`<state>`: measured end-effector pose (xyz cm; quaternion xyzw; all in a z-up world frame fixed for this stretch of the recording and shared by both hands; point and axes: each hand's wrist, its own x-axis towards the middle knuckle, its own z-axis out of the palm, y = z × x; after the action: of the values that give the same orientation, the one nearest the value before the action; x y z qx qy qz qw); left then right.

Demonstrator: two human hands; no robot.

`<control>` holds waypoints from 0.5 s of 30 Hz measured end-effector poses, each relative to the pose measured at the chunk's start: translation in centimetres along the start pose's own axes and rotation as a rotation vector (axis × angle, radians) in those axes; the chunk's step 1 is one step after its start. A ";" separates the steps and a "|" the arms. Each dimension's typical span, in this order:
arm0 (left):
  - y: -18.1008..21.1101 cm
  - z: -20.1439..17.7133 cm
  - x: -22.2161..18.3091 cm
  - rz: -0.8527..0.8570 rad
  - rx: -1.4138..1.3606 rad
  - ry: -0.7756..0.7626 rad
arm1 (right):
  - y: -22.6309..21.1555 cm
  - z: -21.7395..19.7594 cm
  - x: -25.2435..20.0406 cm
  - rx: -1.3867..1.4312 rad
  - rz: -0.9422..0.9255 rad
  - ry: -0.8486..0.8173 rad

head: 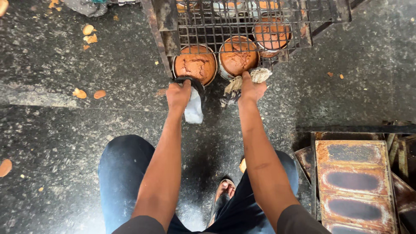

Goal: The person picks up baked cakes in round tins and place them onto a shelf, handling one at a time using a cloth, then picks up a tray and moves a metal rack.

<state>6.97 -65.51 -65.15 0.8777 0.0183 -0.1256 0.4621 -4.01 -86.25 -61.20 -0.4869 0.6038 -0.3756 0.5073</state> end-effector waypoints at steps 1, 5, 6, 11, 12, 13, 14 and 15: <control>-0.2 -0.6 -0.3 0.007 0.012 -0.013 | 0.5 -0.1 0.4 -0.046 -0.020 0.011; -0.5 -4.4 0.4 0.126 0.370 -0.152 | 2.7 -1.1 2.3 -0.161 -0.116 -0.008; -0.5 -5.6 0.5 0.122 0.424 -0.188 | 3.3 -1.9 2.3 -0.173 -0.136 -0.033; -0.9 -14.6 0.2 0.193 1.150 -0.561 | 1.3 -9.1 -3.9 -0.522 -0.213 -0.063; -1.2 -17.2 0.5 0.055 1.174 -0.519 | -0.2 -10.6 -5.6 -0.546 -0.234 -0.118; -1.9 -20.4 -0.2 -0.036 1.213 -0.512 | -1.8 -12.2 -7.6 -0.588 -0.311 -0.142; -2.6 -24.6 -1.1 -0.084 1.237 -0.500 | -3.6 -13.7 -9.8 -0.628 -0.389 -0.168; -2.7 -29.2 -2.2 -0.137 1.255 -0.478 | -5.6 -14.9 -11.9 -0.661 -0.476 -0.197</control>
<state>10.35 -39.91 -50.99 0.9248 -0.1051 -0.3322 -0.1528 -17.24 -76.74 -49.92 -0.7832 0.5109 -0.2199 0.2780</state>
